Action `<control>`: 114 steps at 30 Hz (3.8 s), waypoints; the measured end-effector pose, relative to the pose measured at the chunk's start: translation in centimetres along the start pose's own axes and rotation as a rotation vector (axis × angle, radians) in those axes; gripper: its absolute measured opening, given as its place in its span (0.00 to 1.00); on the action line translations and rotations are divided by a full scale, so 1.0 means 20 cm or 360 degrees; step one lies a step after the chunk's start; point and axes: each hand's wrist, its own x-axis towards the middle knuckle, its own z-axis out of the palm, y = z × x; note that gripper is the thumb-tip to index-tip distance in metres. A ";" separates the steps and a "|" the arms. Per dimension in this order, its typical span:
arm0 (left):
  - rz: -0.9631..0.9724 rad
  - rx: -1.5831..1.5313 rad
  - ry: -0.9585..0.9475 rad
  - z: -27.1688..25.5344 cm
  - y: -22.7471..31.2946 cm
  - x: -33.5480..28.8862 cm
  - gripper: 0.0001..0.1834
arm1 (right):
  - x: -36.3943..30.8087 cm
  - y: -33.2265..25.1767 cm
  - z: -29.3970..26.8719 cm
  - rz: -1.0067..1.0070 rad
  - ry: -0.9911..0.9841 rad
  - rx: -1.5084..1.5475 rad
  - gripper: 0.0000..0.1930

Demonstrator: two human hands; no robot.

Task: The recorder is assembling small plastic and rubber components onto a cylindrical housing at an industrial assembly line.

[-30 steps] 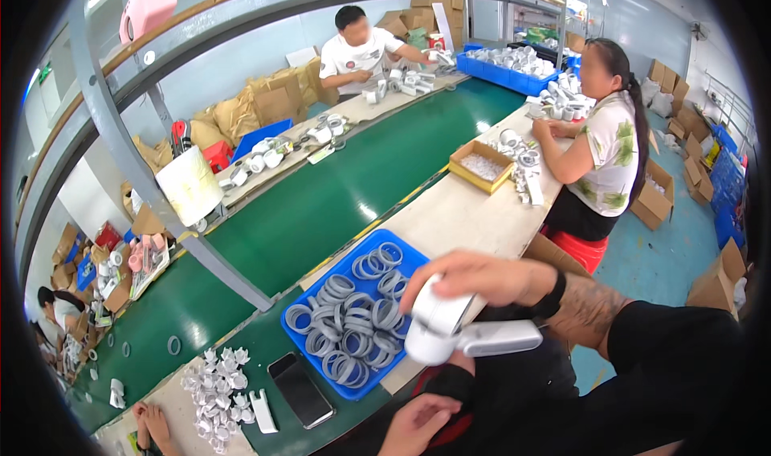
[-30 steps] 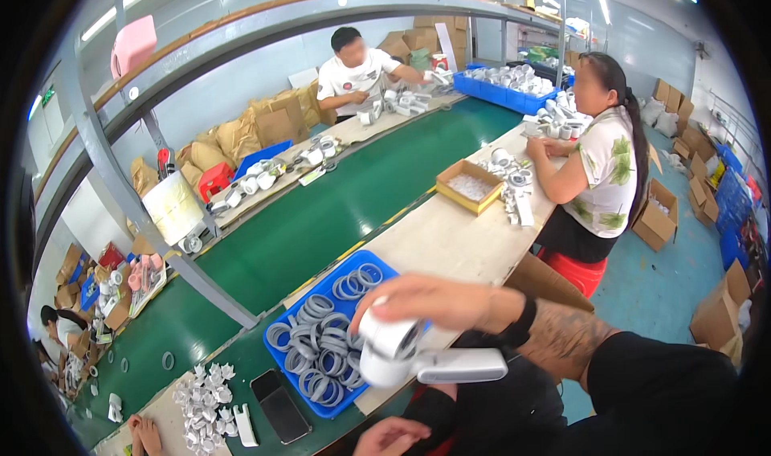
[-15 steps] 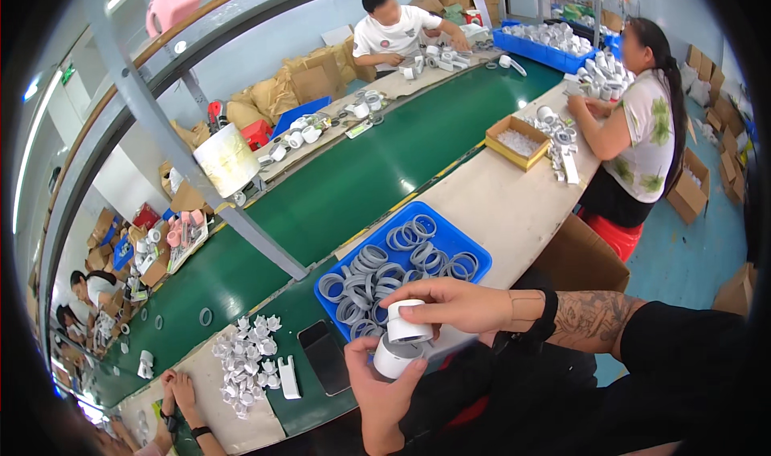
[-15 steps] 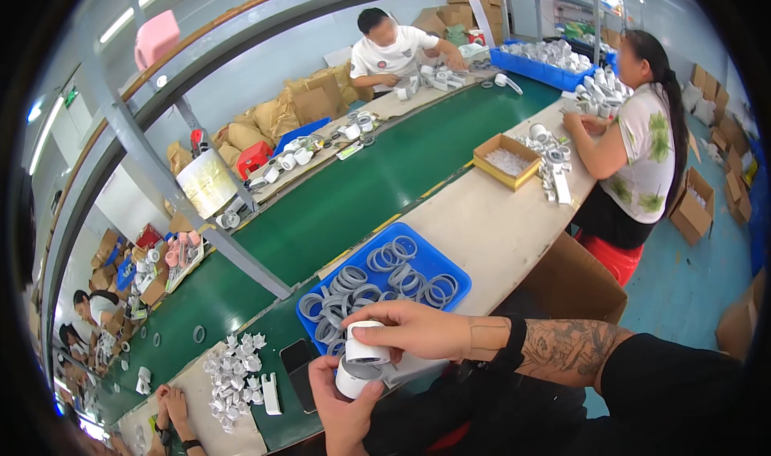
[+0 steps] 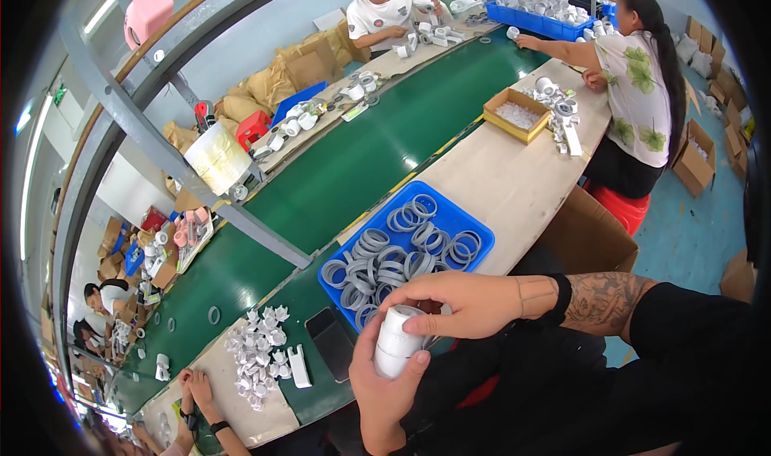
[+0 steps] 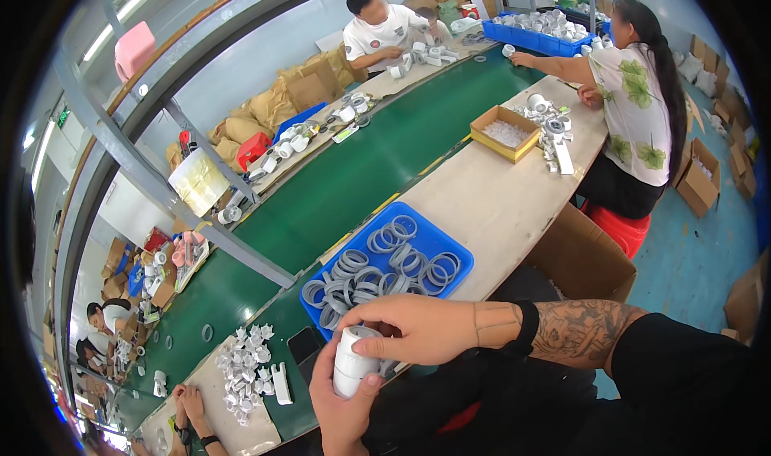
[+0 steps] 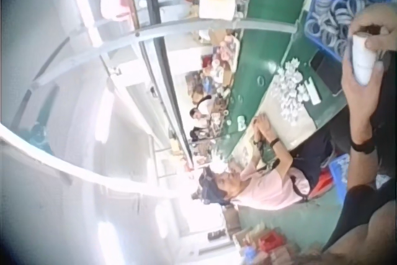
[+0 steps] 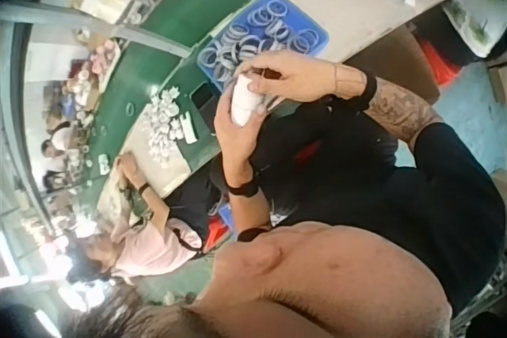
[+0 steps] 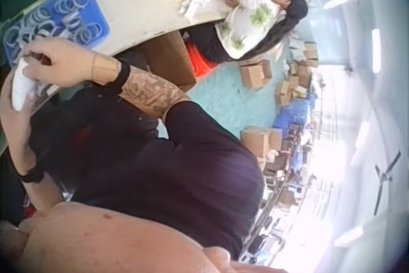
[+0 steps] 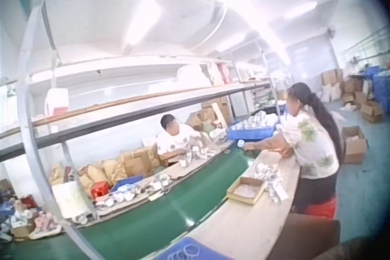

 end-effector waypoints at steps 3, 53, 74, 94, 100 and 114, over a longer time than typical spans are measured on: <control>-0.0219 -0.0006 -0.0105 -0.04 -0.02 -0.05 0.37 | 0.01 -0.07 -0.01 -0.0187 0.0006 -0.0321 0.25; -0.0514 -0.0737 -0.1007 -0.17 0.11 -0.19 0.45 | 0.01 -0.36 0.01 -0.0682 -0.0483 -0.0546 0.28; 0.0664 0.0773 0.0283 0.00 0.09 0.37 0.40 | 0.48 -0.12 0.03 -0.0805 0.0475 -0.0895 0.13; 0.0902 0.0979 0.0394 0.00 0.07 0.40 0.28 | 0.58 -0.16 0.12 -0.1207 0.0590 -0.1361 0.22; 0.0637 0.1096 0.0252 0.08 0.00 0.11 0.25 | 0.26 -0.09 0.30 -0.0795 0.0752 -0.1326 0.21; 0.0436 0.1123 0.0436 0.05 0.04 0.36 0.20 | 0.51 -0.08 0.17 -0.0715 0.0680 -0.1614 0.15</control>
